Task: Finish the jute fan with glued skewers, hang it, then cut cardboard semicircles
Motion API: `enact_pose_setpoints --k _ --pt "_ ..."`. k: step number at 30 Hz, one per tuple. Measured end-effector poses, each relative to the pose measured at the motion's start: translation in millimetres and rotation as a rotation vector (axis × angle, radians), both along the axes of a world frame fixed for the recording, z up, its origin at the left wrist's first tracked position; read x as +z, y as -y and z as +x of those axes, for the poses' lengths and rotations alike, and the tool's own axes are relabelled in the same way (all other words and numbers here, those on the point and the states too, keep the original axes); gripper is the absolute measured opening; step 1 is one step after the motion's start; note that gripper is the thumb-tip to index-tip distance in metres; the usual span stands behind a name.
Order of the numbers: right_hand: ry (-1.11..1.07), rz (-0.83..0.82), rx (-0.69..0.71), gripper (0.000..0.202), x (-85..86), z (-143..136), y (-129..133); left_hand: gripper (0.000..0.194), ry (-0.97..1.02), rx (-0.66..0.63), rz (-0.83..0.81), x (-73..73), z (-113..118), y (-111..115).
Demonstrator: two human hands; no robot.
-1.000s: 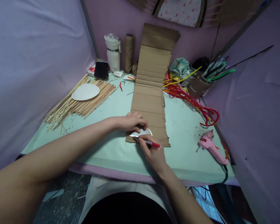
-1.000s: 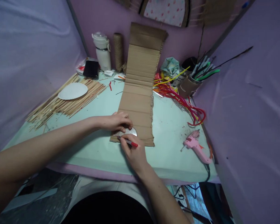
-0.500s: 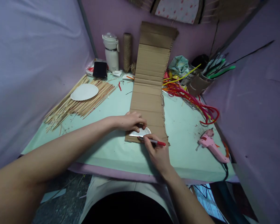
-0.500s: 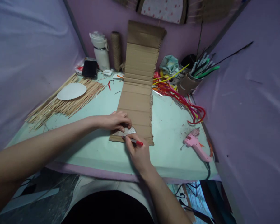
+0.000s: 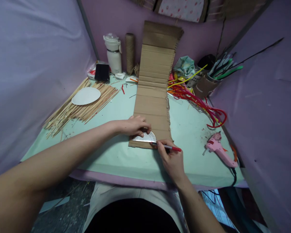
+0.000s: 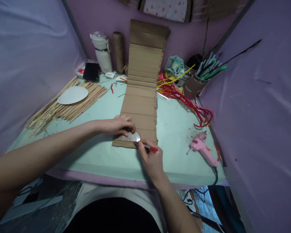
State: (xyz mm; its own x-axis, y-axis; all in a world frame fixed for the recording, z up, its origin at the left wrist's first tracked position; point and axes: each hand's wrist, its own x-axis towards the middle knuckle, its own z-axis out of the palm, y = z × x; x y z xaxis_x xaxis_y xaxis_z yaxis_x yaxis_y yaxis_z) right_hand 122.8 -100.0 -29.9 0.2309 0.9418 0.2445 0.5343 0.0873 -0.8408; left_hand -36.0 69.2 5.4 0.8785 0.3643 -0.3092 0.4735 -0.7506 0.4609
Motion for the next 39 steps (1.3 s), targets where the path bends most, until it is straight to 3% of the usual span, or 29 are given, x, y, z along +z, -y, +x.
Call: enact_pose_setpoints --k 27,39 --pt "-0.003 0.040 -0.105 0.025 -2.4 15.8 4.5 0.021 -0.017 0.013 0.019 -2.2 0.6 -2.0" --pt "-0.328 0.095 -0.260 0.025 -7.7 17.0 2.3 0.019 0.103 0.029 -0.056 -7.4 -8.6 -2.1"
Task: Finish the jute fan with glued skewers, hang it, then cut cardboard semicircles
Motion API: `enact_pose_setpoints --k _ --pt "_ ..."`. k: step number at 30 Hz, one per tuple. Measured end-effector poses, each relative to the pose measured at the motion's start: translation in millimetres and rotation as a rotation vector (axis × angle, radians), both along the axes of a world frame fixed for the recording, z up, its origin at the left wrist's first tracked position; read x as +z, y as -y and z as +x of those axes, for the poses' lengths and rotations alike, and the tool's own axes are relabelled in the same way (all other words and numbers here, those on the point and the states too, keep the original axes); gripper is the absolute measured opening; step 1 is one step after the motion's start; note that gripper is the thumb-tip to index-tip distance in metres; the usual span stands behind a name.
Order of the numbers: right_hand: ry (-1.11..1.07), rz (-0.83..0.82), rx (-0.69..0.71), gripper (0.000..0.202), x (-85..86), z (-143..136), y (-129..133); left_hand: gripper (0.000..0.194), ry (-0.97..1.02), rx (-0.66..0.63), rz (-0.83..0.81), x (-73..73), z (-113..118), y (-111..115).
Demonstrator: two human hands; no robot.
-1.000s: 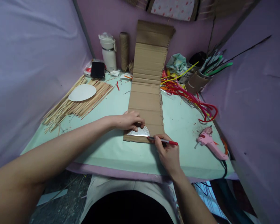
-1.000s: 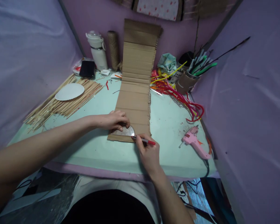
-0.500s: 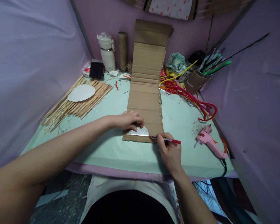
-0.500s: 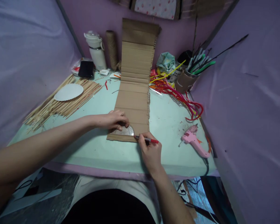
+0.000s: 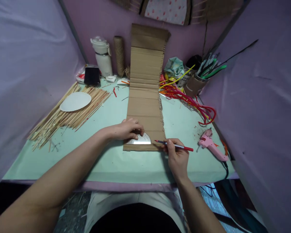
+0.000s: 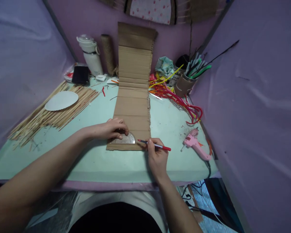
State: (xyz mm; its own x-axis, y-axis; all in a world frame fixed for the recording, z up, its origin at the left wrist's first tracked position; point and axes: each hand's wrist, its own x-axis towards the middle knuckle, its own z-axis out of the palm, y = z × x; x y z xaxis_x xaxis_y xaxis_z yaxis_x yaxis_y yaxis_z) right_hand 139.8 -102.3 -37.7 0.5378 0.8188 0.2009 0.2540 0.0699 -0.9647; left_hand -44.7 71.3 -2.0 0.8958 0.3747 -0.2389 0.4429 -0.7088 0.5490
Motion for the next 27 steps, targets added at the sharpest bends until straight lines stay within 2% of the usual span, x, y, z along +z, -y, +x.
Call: enact_pose_setpoints --k 8,12,17,20,23,27 --pt "-0.129 -0.004 -0.023 0.025 -4.3 0.8 -3.0 0.028 0.103 0.009 -0.057 2.4 -7.4 2.3" --pt "-0.169 0.001 -0.015 0.023 -4.3 0.5 -2.5 0.042 0.147 0.060 0.029 4.3 -7.0 12.8" --pt "-0.146 -0.002 -0.015 0.023 -2.1 -0.7 -0.5 0.025 0.152 0.060 0.045 8.2 -3.7 21.2" --pt "-0.153 -0.007 -0.028 0.024 -1.8 -1.0 -0.2 0.023 0.164 0.088 0.029 13.4 -6.1 19.7" --pt "-0.181 -0.010 -0.047 0.025 -1.2 -1.2 -0.9 0.022 0.209 0.188 -0.021 17.4 -10.4 14.4" --pt "-0.217 -0.020 -0.076 0.027 0.3 -1.3 -1.9 0.023 0.384 0.493 -0.023 14.9 -13.2 5.6"
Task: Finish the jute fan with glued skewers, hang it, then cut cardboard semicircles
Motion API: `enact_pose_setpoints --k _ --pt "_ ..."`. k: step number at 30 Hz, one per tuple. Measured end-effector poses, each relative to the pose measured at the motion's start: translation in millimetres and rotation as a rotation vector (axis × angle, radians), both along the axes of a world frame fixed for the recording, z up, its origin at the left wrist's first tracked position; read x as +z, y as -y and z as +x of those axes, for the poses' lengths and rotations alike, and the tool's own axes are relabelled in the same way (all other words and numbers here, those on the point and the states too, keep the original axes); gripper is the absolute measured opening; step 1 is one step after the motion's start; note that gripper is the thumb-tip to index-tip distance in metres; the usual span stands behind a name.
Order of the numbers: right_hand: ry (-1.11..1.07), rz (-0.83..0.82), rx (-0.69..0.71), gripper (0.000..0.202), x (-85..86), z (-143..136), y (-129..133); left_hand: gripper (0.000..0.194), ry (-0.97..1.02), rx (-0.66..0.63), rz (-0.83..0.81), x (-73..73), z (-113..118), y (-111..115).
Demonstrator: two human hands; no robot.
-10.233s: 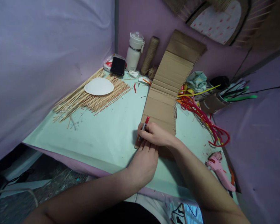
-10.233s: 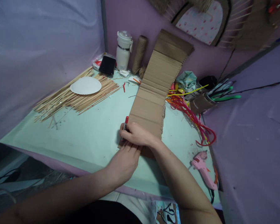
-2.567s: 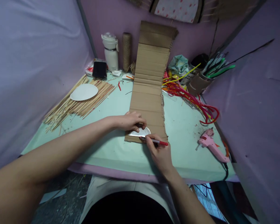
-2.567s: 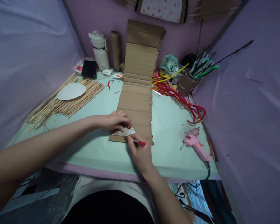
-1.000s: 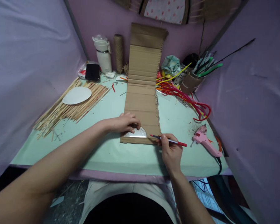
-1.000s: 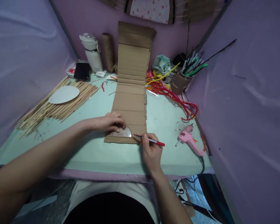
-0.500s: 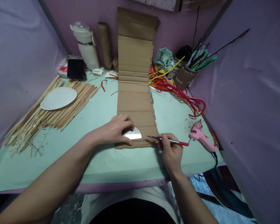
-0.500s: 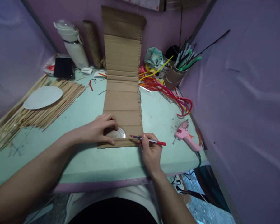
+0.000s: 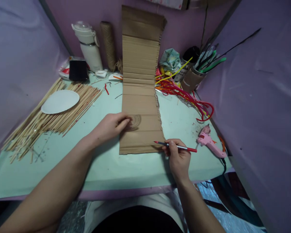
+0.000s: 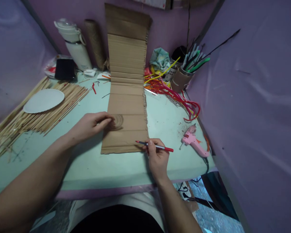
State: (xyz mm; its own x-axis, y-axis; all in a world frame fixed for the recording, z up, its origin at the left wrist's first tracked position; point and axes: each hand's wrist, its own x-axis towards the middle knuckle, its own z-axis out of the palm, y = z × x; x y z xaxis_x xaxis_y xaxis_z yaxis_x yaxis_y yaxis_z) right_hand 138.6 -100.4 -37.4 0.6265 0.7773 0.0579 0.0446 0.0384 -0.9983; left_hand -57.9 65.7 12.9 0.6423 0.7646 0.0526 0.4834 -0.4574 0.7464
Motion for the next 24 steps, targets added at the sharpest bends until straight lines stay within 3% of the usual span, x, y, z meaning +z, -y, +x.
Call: enact_pose_setpoints --k 5,8,11,15,24 --pt "-0.020 0.005 0.000 0.029 -1.7 0.9 0.3 0.023 0.311 0.379 -0.217 -5.6 -1.9 -13.6" --pt "-0.036 0.014 0.007 0.028 -4.2 1.4 1.0 0.025 0.277 0.524 -0.218 -6.7 -8.4 -23.9" --pt "-0.046 0.035 0.010 0.025 -5.6 1.3 1.7 0.029 0.154 0.606 -0.087 -9.5 -17.4 -32.9" --pt "-0.022 0.100 -0.001 0.019 -3.3 0.5 1.8 0.033 0.132 0.583 -0.006 -16.9 -21.7 -37.9" --pt "0.054 0.090 0.045 0.016 0.8 -1.7 1.9 0.045 0.419 0.466 -0.311 -21.4 -5.3 -29.5"
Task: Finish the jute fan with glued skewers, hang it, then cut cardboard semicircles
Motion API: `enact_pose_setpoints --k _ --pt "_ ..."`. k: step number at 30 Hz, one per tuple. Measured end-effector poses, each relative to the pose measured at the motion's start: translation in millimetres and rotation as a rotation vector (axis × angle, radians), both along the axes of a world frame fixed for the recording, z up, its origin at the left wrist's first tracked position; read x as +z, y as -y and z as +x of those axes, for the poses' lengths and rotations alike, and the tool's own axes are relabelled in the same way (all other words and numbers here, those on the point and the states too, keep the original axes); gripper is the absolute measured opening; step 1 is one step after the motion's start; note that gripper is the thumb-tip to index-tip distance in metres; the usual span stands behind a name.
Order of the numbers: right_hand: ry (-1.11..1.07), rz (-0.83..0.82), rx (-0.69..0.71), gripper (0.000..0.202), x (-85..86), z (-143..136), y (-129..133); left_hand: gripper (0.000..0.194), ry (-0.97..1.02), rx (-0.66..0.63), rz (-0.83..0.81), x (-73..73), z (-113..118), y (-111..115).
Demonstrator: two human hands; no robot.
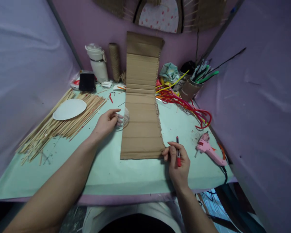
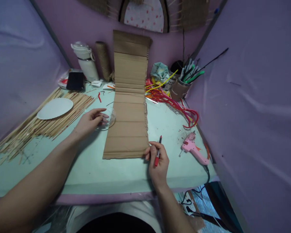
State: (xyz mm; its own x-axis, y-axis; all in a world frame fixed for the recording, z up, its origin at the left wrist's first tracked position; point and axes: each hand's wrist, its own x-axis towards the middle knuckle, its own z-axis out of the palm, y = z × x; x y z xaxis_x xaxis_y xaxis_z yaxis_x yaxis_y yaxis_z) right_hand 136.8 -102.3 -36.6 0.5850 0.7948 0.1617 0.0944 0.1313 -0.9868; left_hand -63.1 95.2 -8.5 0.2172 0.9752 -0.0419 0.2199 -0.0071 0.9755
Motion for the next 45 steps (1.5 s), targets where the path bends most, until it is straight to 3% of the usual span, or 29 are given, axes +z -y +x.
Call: enact_pose_setpoints --k 8,11,14,18,21,27,30,34,37,41,45 --pt "0.050 -0.042 0.125 0.016 12.3 5.7 -14.4 0.046 0.149 -0.047 -0.092 12.8 14.9 9.9" --pt "0.135 -0.064 0.203 0.021 24.1 16.9 -42.8 0.045 0.160 -0.156 -0.119 23.9 38.3 18.1" --pt "0.186 -0.073 0.191 0.025 31.9 25.3 -80.7 0.042 0.127 -0.268 -0.109 30.8 65.7 26.5" --pt "0.189 -0.092 0.127 0.028 31.3 32.4 -118.6 0.036 0.053 -0.310 -0.080 25.8 88.4 30.6" --pt "0.208 -0.107 0.063 0.030 28.4 48.9 -127.3 0.034 -0.024 -0.264 0.040 14.1 82.9 22.7" --pt "0.389 -0.241 -0.169 0.026 21.8 104.3 -123.6 0.034 -0.248 0.065 0.311 -7.1 40.0 -4.3" --pt "0.500 -0.325 -0.206 0.022 16.3 113.6 -122.3 0.038 -0.276 0.137 0.312 -11.3 29.5 -8.3" --pt "0.644 -0.353 -0.271 0.033 12.5 105.3 -121.8 0.044 -0.228 0.160 0.212 -10.2 28.3 -7.1" --pt "0.720 -0.321 -0.194 0.036 9.1 89.1 -123.8 0.045 -0.229 0.161 0.170 -5.7 28.2 -6.4" --pt "0.783 -0.272 0.092 0.024 -0.6 59.4 -128.0 0.045 -0.216 0.163 0.066 -2.6 25.8 -7.8" --pt "0.818 -0.246 0.161 0.023 -7.9 40.8 -129.2 0.046 -0.099 0.156 -0.040 -6.6 24.2 -11.1"
